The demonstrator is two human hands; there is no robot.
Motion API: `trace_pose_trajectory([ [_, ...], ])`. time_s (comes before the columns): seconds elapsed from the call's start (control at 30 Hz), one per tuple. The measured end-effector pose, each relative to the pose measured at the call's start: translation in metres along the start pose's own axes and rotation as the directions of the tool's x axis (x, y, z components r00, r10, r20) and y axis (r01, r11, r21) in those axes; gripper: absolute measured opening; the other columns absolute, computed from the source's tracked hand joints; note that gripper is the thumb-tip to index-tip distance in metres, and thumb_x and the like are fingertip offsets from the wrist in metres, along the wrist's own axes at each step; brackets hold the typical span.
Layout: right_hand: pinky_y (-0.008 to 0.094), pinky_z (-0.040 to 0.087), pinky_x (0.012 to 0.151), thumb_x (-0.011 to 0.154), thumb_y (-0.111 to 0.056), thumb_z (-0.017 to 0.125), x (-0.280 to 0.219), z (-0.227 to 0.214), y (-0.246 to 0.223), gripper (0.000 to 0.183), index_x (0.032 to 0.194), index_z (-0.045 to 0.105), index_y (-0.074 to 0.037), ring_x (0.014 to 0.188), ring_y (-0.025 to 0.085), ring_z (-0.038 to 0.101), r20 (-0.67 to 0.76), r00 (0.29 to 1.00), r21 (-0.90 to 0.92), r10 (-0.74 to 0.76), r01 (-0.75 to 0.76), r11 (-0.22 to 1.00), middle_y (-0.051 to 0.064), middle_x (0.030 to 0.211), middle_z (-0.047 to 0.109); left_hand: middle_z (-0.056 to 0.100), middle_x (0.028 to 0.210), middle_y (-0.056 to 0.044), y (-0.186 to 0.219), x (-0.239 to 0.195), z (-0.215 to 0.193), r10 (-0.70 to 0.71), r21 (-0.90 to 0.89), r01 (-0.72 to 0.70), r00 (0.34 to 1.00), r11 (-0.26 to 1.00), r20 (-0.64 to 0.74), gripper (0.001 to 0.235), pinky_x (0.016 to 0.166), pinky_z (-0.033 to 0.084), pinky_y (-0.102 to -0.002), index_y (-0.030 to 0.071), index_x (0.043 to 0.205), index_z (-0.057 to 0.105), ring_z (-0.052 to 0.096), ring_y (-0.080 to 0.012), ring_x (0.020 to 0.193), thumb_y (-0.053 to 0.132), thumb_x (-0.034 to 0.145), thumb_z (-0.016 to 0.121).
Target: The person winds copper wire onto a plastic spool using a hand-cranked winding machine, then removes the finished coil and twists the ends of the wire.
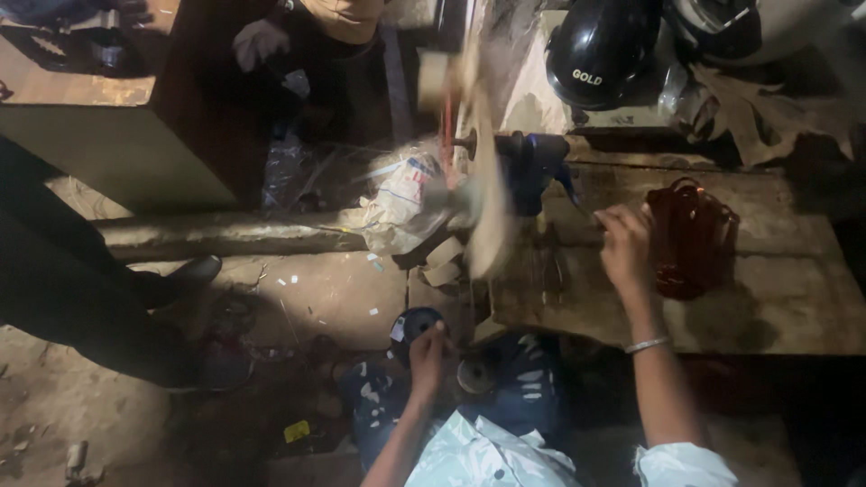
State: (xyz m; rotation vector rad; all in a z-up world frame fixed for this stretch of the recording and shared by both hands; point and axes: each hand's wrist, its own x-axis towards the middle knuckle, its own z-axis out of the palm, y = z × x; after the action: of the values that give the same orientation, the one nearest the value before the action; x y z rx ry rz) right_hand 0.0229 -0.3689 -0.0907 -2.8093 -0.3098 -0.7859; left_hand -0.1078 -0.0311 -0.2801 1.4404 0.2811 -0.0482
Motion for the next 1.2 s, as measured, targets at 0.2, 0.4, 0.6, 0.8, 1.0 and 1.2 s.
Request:
trace_pose_trajectory([
  [0.2, 0.044, 0.052, 0.113, 0.089, 0.011, 0.061, 0.031, -0.014, -0.001, 0.034, 0.115, 0.077, -0.003, 0.114, 0.036, 0.071, -0.355, 0.932, 0.129, 0.068, -0.023, 0.991, 0.017, 0.12, 0.073, 0.057, 0.062, 0.001, 0.007, -0.005, 0.002, -0.085, -0.11, 0.085, 0.996, 0.99, 0.011, 0.049, 0.054, 0.04, -0.028, 0.005, 0.068, 0.061, 0.051, -0.0103, 0.058, 0.041, 0.101, 0.057],
  [0.4, 0.045, 0.046, 0.124, 0.095, 0.016, 0.056, 0.088, 0.001, 0.032, 0.035, 0.117, 0.076, -0.003, 0.133, 0.03, 0.068, -0.368, 0.929, 0.129, 0.026, 0.024, 0.991, 0.015, 0.133, 0.074, 0.056, 0.064, 0.002, 0.025, -0.012, 0.0, -0.143, -0.131, 0.144, 0.99, 0.981, 0.016, 0.047, 0.054, 0.037, -0.027, 0.005, 0.074, 0.066, 0.047, -0.0086, 0.06, 0.042, 0.101, 0.056],
  [0.6, 0.037, 0.054, 0.11, 0.085, 0.015, 0.059, 0.131, 0.017, 0.038, 0.043, 0.121, 0.075, -0.002, 0.123, 0.028, 0.071, -0.308, 0.939, 0.341, 0.152, -0.04, 0.939, 0.015, 0.127, 0.074, 0.051, 0.066, 0.004, 0.015, -0.01, -0.002, -0.094, -0.069, 0.094, 0.996, 0.993, -0.001, 0.048, 0.057, 0.037, -0.028, 0.004, 0.074, 0.061, 0.044, -0.0072, 0.064, 0.042, 0.103, 0.057],
  [0.8, 0.038, 0.052, 0.105, 0.081, 0.015, 0.066, 0.16, 0.052, 0.04, 0.043, 0.119, 0.075, -0.003, 0.118, 0.033, 0.07, -0.322, 0.94, 0.31, 0.113, -0.009, 0.951, 0.018, 0.122, 0.073, 0.049, 0.063, 0.002, -0.016, 0.004, -0.003, -0.091, 0.016, 0.093, 0.991, 0.996, -0.094, 0.053, 0.057, 0.036, -0.029, 0.002, 0.067, 0.057, 0.044, -0.0096, 0.063, 0.041, 0.102, 0.06],
  [1.0, 0.039, 0.054, 0.104, 0.086, 0.008, 0.069, 0.154, 0.117, 0.071, 0.04, 0.122, 0.075, -0.009, 0.115, 0.033, 0.071, -0.236, 0.968, 0.316, 0.085, -0.007, 0.949, 0.015, 0.125, 0.073, 0.05, 0.063, 0.002, -0.005, 0.001, -0.004, -0.062, 0.065, 0.069, 0.993, 0.996, -0.099, 0.05, 0.058, 0.038, -0.03, 0.005, 0.067, 0.058, 0.045, -0.0093, 0.064, 0.042, 0.101, 0.057],
  [1.2, 0.041, 0.055, 0.095, 0.089, -0.001, 0.066, 0.117, 0.158, 0.071, 0.029, 0.116, 0.076, -0.007, 0.106, 0.033, 0.071, -0.062, 0.987, 0.247, 0.149, -0.129, 0.96, 0.016, 0.116, 0.074, 0.049, 0.062, 0.002, -0.008, 0.002, -0.006, -0.043, 0.085, 0.048, 0.997, 0.995, -0.062, 0.053, 0.059, 0.038, -0.029, 0.004, 0.066, 0.058, 0.045, -0.0095, 0.063, 0.042, 0.103, 0.055],
])
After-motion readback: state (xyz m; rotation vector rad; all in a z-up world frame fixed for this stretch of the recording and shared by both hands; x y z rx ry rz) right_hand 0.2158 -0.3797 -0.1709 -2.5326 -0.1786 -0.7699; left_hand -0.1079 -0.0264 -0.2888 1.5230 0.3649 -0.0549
